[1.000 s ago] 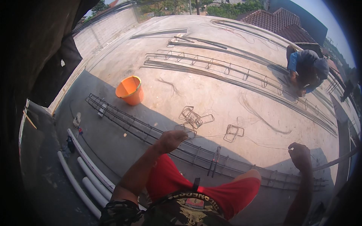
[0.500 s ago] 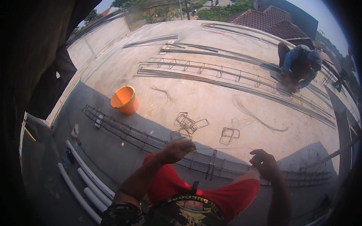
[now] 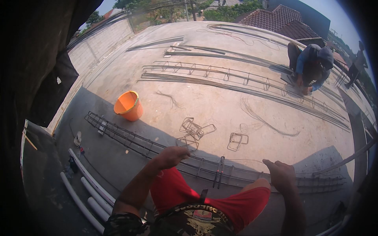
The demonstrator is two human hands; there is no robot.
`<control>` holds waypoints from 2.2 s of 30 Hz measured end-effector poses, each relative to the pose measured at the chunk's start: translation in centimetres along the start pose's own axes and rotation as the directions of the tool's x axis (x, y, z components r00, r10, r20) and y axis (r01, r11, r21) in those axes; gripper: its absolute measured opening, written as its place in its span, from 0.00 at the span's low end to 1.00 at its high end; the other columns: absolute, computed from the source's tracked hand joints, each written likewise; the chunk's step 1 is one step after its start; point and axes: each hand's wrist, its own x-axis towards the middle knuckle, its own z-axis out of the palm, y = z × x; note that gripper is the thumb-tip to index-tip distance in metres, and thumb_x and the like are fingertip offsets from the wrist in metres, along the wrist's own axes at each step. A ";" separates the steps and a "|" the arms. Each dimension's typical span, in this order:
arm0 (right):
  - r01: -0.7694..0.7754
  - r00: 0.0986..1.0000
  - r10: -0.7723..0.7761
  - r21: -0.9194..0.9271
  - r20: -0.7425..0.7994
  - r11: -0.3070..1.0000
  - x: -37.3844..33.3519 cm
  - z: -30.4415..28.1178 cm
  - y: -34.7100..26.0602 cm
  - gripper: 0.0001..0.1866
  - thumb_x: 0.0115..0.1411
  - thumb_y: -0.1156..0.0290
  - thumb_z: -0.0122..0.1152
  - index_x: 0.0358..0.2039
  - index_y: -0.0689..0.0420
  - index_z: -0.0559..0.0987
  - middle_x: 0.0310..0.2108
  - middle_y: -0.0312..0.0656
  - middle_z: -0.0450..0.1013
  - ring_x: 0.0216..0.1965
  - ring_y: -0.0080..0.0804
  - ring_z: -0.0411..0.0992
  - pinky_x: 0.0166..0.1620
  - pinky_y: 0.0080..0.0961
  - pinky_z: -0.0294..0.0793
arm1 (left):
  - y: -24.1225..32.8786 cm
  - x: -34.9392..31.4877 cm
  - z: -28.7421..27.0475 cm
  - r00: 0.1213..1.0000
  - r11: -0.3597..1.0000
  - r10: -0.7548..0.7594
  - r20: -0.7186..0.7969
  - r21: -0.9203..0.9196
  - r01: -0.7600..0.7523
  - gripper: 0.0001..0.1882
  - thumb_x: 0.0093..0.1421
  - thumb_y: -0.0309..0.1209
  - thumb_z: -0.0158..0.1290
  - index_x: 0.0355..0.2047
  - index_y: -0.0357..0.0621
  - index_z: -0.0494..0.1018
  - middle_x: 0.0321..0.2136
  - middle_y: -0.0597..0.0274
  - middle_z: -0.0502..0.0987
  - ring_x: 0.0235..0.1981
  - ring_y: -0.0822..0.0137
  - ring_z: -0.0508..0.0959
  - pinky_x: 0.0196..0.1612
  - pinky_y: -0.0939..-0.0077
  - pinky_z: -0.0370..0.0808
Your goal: The person sits on a rooftop and uses pliers to twist wire ties around a rebar cage, securing the intersecting bars. The person repeatedly picks up wire, wraps it around the rebar intersections, and twists it with pliers to fasten the structure.
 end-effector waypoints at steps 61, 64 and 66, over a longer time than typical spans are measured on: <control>-0.169 0.964 0.169 -0.018 0.206 0.985 -1.5 0.4 3.1 0.11 0.56 0.66 0.60 0.27 0.62 0.81 0.25 0.51 0.77 0.24 0.39 0.76 0.32 0.32 0.75 | 0.2 0.0 -10.3 0.728 0.969 0.129 -0.674 0.242 0.052 0.11 0.58 0.35 0.59 0.31 0.44 0.70 0.20 0.57 0.74 0.22 0.56 0.76 0.25 0.66 0.71; -0.060 0.806 -0.284 0.548 0.520 0.834 -2.1 -4.3 -0.2 0.11 0.56 0.66 0.61 0.30 0.61 0.83 0.24 0.50 0.76 0.24 0.36 0.75 0.30 0.30 0.73 | -1.1 0.1 -11.0 0.688 0.956 0.107 -0.717 0.263 0.126 0.09 0.56 0.30 0.60 0.28 0.40 0.70 0.20 0.53 0.73 0.23 0.54 0.75 0.27 0.66 0.71; -0.060 0.990 -0.092 0.904 0.109 0.424 -3.3 -3.5 1.7 0.10 0.57 0.68 0.60 0.29 0.64 0.80 0.19 0.45 0.73 0.21 0.30 0.72 0.26 0.29 0.70 | -1.5 -1.3 -11.5 0.732 0.951 0.059 -0.679 0.262 0.165 0.09 0.56 0.30 0.60 0.27 0.40 0.70 0.19 0.54 0.73 0.22 0.54 0.75 0.27 0.66 0.70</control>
